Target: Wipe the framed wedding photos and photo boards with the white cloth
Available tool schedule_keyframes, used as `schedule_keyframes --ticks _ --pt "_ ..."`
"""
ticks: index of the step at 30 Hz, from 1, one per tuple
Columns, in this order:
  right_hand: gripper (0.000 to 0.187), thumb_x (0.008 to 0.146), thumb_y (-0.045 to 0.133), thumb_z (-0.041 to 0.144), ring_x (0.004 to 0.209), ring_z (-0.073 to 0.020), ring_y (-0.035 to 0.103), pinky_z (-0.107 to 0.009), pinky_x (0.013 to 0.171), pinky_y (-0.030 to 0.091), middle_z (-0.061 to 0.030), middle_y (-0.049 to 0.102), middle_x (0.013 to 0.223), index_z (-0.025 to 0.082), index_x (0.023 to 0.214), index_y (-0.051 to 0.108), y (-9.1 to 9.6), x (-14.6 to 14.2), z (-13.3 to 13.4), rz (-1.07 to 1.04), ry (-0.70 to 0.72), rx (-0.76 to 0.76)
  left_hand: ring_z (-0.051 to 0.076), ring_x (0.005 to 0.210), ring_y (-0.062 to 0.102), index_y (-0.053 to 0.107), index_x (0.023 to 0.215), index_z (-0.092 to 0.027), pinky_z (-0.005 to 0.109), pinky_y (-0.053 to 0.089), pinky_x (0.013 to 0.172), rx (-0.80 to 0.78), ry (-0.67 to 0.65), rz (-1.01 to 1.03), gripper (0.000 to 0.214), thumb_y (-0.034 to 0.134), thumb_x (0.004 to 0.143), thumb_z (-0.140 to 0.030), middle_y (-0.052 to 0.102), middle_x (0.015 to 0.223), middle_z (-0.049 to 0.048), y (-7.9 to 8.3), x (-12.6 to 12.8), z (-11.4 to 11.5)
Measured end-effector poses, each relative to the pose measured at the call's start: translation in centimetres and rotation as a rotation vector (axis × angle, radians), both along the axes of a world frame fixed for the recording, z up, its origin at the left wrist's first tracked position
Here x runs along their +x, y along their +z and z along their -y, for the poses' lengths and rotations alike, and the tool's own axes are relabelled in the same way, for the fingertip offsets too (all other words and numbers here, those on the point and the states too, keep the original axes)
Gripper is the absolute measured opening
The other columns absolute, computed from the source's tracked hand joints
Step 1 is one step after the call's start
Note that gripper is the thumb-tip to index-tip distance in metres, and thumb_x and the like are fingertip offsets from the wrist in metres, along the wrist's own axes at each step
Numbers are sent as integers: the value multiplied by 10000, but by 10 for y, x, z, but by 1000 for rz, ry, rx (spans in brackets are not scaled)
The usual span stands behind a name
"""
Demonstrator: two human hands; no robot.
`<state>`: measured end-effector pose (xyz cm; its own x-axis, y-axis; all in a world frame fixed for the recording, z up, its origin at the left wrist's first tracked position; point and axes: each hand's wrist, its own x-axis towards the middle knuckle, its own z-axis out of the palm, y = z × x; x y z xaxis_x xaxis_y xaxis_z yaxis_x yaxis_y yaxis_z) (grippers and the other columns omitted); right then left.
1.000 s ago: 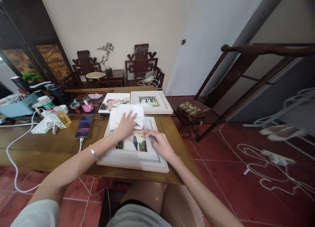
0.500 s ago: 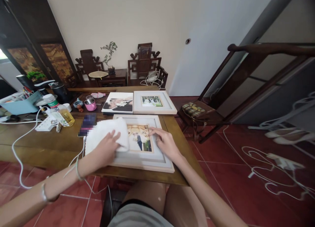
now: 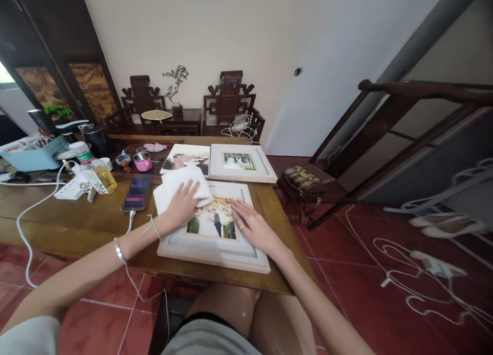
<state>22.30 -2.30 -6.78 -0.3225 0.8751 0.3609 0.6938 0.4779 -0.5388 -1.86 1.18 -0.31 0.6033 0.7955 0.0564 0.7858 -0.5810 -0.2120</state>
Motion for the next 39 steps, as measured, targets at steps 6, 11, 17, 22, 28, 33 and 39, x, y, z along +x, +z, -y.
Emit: schedule_keyframes --ticks 6,11,17,22,28,33,39 --pt "433 927 410 286 1366 -238 361 -477 1135 316 -129 471 1420 123 1304 547 -3 -2 -1 -16 -25 1 377 1405 225 584 1255 -153 575 205 1111 -117 -67 -49 508 496 765 -49 319 1507 154 5 -2 19" --pt "417 915 403 234 1354 -234 382 -478 1130 325 -125 507 1392 133 1285 568 -6 -3 -3 -71 -26 11 346 1425 181 594 1229 -183 528 206 1138 -244 -242 -5 530 524 720 -54 259 1542 108 7 -8 89" --pt "602 747 389 14 1362 -207 369 -481 1153 280 -76 485 1416 181 1299 560 -8 2 -3 -145 18 0 280 1436 180 593 1229 -231 478 196 1156 -176 -242 29 534 514 734 -45 240 1555 58 2 -18 74" --pt "711 651 365 -46 1363 -202 366 -468 1158 279 -64 491 1412 179 1294 567 -8 3 -1 -158 17 -12 297 1439 155 611 1215 -198 506 160 1151 -22 -82 1 492 464 778 -27 243 1546 110 5 -24 5" --pt "712 621 368 -67 1347 -224 391 -469 1144 305 -65 531 1377 193 1233 622 -8 2 -5 -156 -11 11 282 1415 246 508 1312 -135 469 233 1140 -22 -13 29 548 375 805 27 290 1514 179 9 -19 -25" --pt "695 614 361 -70 1344 -245 393 -509 1144 266 -88 531 1374 179 1198 645 -5 0 -7 -133 -32 -5 264 1408 264 461 1331 -110 395 288 1129 -129 -52 -3 579 375 783 58 324 1492 202 8 -20 19" --pt "705 608 360 -82 1330 -245 413 -497 1130 304 -86 543 1361 189 1188 654 -2 -1 -8 -161 -5 -5 326 1420 184 475 1300 -124 437 281 1141 -271 -101 -19 628 514 695 39 217 1535 204 6 -28 105"
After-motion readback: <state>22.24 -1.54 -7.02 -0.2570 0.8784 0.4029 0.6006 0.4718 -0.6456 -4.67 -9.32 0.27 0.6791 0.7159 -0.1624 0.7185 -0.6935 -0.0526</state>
